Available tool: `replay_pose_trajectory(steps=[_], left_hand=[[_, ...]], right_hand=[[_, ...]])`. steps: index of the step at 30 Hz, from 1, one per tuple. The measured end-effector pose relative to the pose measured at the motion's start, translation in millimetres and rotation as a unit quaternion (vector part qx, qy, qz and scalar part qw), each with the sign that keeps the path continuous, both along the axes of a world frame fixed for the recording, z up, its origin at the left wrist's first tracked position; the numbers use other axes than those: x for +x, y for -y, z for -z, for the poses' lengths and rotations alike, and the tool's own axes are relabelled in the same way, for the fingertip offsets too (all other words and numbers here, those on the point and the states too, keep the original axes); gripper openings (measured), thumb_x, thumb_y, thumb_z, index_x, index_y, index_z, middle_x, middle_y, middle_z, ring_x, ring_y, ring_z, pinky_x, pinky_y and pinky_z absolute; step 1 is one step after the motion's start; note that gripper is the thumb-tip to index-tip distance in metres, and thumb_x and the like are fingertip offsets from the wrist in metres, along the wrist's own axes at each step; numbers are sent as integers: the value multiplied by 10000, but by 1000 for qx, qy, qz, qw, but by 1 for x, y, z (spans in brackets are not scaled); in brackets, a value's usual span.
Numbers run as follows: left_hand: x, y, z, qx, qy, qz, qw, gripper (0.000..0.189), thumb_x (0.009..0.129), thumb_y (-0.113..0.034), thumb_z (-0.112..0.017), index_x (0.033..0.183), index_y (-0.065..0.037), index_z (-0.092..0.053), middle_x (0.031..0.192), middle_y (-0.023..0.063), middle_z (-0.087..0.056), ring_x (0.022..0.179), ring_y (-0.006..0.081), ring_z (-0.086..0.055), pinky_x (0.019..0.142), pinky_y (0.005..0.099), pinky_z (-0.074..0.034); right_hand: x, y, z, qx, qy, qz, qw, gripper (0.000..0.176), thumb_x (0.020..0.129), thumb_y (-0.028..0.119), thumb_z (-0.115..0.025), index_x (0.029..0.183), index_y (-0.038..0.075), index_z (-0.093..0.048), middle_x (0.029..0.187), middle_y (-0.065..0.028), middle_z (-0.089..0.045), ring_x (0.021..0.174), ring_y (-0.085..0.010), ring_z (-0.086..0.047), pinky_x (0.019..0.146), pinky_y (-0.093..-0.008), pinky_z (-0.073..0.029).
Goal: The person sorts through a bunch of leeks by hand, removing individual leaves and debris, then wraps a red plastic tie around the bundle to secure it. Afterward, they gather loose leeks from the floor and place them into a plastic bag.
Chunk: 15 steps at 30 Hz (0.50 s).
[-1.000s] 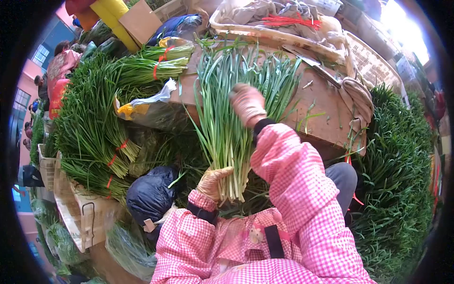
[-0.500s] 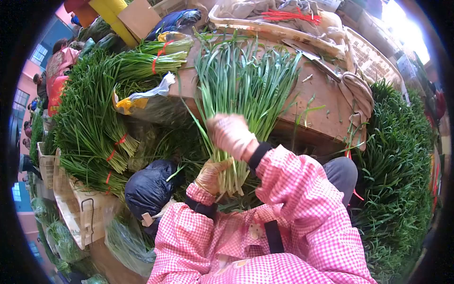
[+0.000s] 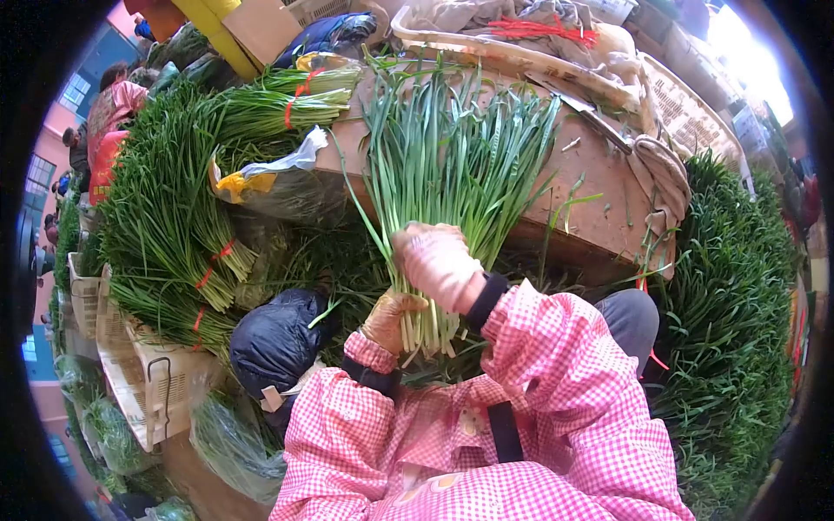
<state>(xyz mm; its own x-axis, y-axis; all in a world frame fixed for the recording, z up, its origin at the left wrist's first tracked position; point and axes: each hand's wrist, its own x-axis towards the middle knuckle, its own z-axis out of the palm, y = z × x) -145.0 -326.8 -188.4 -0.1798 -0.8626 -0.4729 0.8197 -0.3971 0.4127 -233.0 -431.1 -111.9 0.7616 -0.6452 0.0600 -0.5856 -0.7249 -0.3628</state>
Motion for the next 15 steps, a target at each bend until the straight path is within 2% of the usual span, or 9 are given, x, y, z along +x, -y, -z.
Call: replay_pose_trajectory(steps=[3,4,7,8,10,12,13,14,15], left_hand=[[1,1,-7,-12,-42,25,999,460,721,6,-567,1171,15,-470,1011,197,-602,859,341,-629,761,486,-537],[4,1,-10,-11,-68,45,997,462,721,2,-570,1171,19,-469,1006,205,-604,851,345,-631,762,487,-536],[10,1,2,14,-90,38,995,464,729,-33,-547,1177,47,-459,1026,247,-595,886,400,-615,784,538,-514],[10,-1,10,28,-109,28,993,465,730,-38,-541,1178,52,-457,1031,252,-592,892,412,-611,788,549,-509],[10,1,7,31,-120,30,992,467,721,-34,-525,1171,69,-458,1040,267,-584,923,421,-600,817,560,-492],[6,0,-17,30,-140,12,990,467,715,-27,-522,1163,85,-456,1044,272,-579,934,419,-597,829,556,-488],[5,0,-8,21,-124,1,992,463,715,-27,-515,1151,115,-446,1050,279,-573,938,424,-593,832,556,-487],[5,-1,-3,20,-117,7,993,461,719,-30,-515,1150,119,-443,1051,279,-572,938,424,-593,829,553,-490],[6,-2,0,20,-108,17,994,460,722,-32,-515,1148,124,-441,1051,279,-572,937,423,-594,827,550,-493]], right_hand=[[4,28,18,74,10,29,997,162,725,262,-584,703,102,-598,647,-102,-592,670,-283,-617,599,-389,-501],[0,40,30,2,76,19,997,171,745,247,-583,739,79,-615,683,-126,-611,698,-301,-622,627,-386,-501],[-15,59,30,201,293,203,913,198,759,215,-630,821,27,-631,742,-155,-627,685,-260,-623,634,-351,-493],[-25,50,10,227,272,188,916,204,748,225,-652,834,40,-644,760,-142,-637,676,-231,-618,647,-329,-493],[-48,32,20,210,259,42,942,215,748,243,-653,853,55,-647,771,-123,-638,699,-253,-621,657,-341,-497],[-59,2,0,75,113,-28,990,187,765,186,-669,891,50,-646,763,-99,-618,705,-230,-615,646,-310,-491],[-55,-7,-13,30,-15,-37,999,233,728,226,-669,911,84,-639,755,-117,-583,711,-306,-596,634,-380,-485],[-54,-12,-5,-7,1,-62,998,240,711,247,-661,904,108,-629,733,-104,-558,692,-304,-587,623,-417,-470],[-47,-13,4,-8,-68,-46,997,219,708,235,-658,885,109,-626,728,-101,-555,688,-301,-586,620,-419,-468]])
